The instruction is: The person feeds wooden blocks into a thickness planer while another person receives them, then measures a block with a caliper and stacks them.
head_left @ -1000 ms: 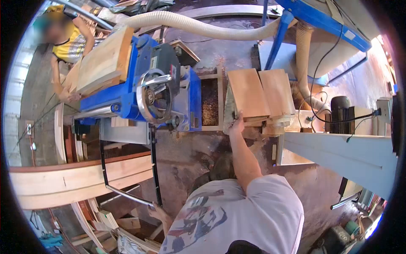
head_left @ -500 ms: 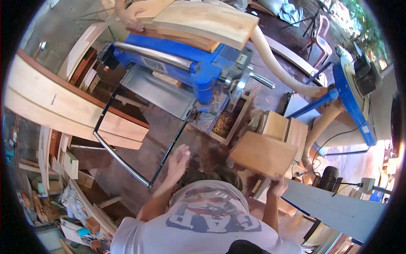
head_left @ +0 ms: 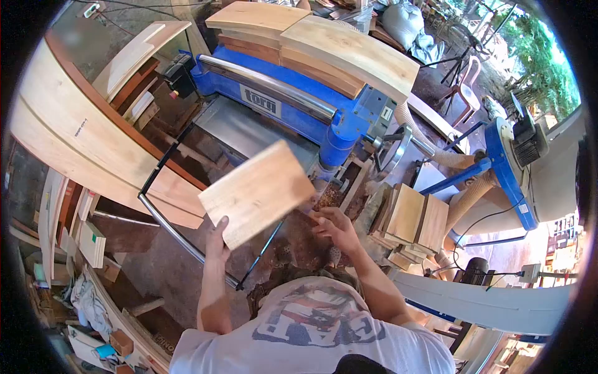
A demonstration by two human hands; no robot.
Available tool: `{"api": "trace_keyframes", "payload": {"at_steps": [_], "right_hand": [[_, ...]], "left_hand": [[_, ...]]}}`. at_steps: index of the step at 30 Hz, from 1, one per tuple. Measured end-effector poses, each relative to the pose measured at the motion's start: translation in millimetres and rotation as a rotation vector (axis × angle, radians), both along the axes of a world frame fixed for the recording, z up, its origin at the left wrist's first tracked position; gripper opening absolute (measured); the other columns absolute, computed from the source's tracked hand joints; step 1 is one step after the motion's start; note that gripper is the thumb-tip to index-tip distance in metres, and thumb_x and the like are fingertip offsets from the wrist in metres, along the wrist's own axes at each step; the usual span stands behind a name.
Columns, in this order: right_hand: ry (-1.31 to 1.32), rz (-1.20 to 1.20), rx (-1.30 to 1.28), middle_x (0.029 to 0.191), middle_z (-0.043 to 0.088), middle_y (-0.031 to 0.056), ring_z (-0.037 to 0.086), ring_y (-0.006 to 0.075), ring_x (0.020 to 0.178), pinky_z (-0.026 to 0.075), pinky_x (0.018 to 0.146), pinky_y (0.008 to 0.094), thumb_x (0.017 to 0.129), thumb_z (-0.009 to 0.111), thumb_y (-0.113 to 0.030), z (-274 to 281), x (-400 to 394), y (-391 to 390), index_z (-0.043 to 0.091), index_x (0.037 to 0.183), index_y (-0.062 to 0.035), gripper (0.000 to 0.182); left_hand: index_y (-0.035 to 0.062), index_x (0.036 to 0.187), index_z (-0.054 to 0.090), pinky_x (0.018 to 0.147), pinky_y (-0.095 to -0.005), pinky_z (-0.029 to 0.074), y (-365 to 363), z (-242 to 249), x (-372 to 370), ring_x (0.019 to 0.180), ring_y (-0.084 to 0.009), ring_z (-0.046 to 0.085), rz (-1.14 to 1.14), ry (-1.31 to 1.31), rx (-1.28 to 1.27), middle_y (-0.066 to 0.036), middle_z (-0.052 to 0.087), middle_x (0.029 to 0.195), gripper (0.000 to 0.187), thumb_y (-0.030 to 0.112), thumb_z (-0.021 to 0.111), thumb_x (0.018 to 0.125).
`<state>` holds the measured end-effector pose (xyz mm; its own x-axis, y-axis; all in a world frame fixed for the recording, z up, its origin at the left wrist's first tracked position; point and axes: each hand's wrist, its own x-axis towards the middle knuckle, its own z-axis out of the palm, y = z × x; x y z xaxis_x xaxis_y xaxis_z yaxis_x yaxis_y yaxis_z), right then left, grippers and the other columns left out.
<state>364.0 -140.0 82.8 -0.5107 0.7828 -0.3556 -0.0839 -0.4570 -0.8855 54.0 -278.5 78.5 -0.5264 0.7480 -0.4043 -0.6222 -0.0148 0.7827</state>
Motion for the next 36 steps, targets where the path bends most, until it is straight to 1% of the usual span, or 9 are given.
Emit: {"api": "trace_keyframes", "payload": {"at_steps": [5, 13, 16, 20, 27, 30, 32, 34, 36], "right_hand": [[-0.134, 0.011, 0.066, 0.100, 0.067, 0.0105, 0.068, 0.0213, 0.079, 0.054, 0.064, 0.0304, 0.095, 0.062, -0.022, -32.5, 2.5, -8.6, 0.049, 0.125, -0.0013, 0.038], [-0.891, 0.032, 0.432, 0.087, 0.069, 0.0123, 0.067, 0.0191, 0.077, 0.053, 0.070, 0.0343, 0.086, 0.071, -0.031, -96.1, 103.5, -74.3, 0.062, 0.109, -0.0012, 0.039], [-1.024, -0.035, 0.284, 0.090, 0.070, 0.0142, 0.067, 0.0192, 0.078, 0.053, 0.069, 0.0347, 0.086, 0.070, -0.030, -116.5, 154.8, -101.0, 0.062, 0.107, -0.0003, 0.037], [-1.016, -0.217, 0.114, 0.092, 0.069, 0.0152, 0.068, 0.0226, 0.073, 0.055, 0.064, 0.0332, 0.086, 0.071, -0.028, -154.3, 215.4, -128.5, 0.061, 0.105, 0.0036, 0.038], [-0.808, -0.523, -0.079, 0.089, 0.063, 0.0131, 0.066, 0.0213, 0.063, 0.055, 0.050, 0.0315, 0.087, 0.070, -0.026, -191.3, 269.0, -139.3, 0.054, 0.112, 0.0072, 0.045], [-0.911, -0.509, 0.058, 0.091, 0.064, 0.0136, 0.063, 0.0175, 0.075, 0.054, 0.062, 0.0333, 0.088, 0.069, -0.028, -190.6, 270.2, -130.8, 0.056, 0.112, 0.0048, 0.043], [-0.875, -0.544, -0.211, 0.092, 0.065, 0.0130, 0.064, 0.0188, 0.083, 0.052, 0.073, 0.0334, 0.088, 0.068, -0.029, -158.0, 251.1, -118.4, 0.056, 0.113, 0.0045, 0.044], [-1.109, -0.510, 0.079, 0.096, 0.067, 0.0159, 0.064, 0.0244, 0.092, 0.051, 0.080, 0.0364, 0.089, 0.066, -0.033, -156.0, 249.5, -113.6, 0.053, 0.118, 0.0056, 0.050], [-1.093, -0.538, -0.054, 0.100, 0.067, 0.0193, 0.064, 0.0285, 0.095, 0.051, 0.083, 0.0389, 0.089, 0.065, -0.036, -157.7, 251.7, -111.1, 0.050, 0.123, 0.0058, 0.056]], "left_hand": [[-0.0028, 0.138, 0.039, 0.094, -0.0428, 0.052, 47.7, -48.3, -30.8, 0.115, -0.0287, 0.058, 0.193, -0.076, -0.001, -0.015, 0.055, 0.129, 0.061, 0.016, 0.068, 0.088], [-0.0104, 0.130, 0.045, 0.094, -0.0395, 0.049, 197.4, -128.0, -42.3, 0.113, -0.0292, 0.059, 0.344, -0.049, -0.160, -0.019, 0.054, 0.128, 0.057, 0.027, 0.057, 0.089], [-0.0148, 0.128, 0.044, 0.095, -0.0406, 0.045, 218.4, -83.8, -2.3, 0.116, -0.0322, 0.056, 0.398, 0.002, -0.187, -0.026, 0.051, 0.131, 0.063, 0.037, 0.052, 0.093], [-0.0161, 0.131, 0.040, 0.103, -0.0418, 0.039, 242.3, -110.5, 9.9, 0.122, -0.0377, 0.050, 0.483, 0.321, -0.493, -0.032, 0.047, 0.134, 0.070, 0.043, 0.050, 0.095], [-0.0145, 0.137, 0.034, 0.105, -0.0423, 0.038, 260.4, -111.8, -0.1, 0.124, -0.0399, 0.048, 0.493, 0.418, -0.452, -0.033, 0.046, 0.135, 0.077, 0.049, 0.048, 0.096], [-0.0123, 0.138, 0.035, 0.099, -0.0433, 0.044, 270.7, -142.4, -14.9, 0.117, -0.0393, 0.054, 0.431, 0.418, -0.231, -0.032, 0.049, 0.132, 0.073, 0.047, 0.047, 0.098], [-0.0176, 0.133, 0.035, 0.091, -0.0488, 0.050, 264.5, -81.2, 9.5, 0.113, -0.0396, 0.057, 0.291, 0.494, -0.609, -0.034, 0.052, 0.126, 0.076, 0.048, 0.047, 0.097], [-0.0201, 0.134, 0.030, 0.096, -0.0489, 0.048, 276.2, -103.4, 4.7, 0.116, -0.0465, 0.053, 0.402, 0.504, -0.501, -0.040, 0.045, 0.130, 0.081, 0.050, 0.045, 0.096], [-0.0174, 0.136, 0.030, 0.104, -0.0511, 0.041, 280.5, -92.0, 14.2, 0.121, -0.0494, 0.049, 0.397, 0.484, -0.616, -0.040, 0.043, 0.133, 0.087, 0.056, 0.045, 0.093]]}}
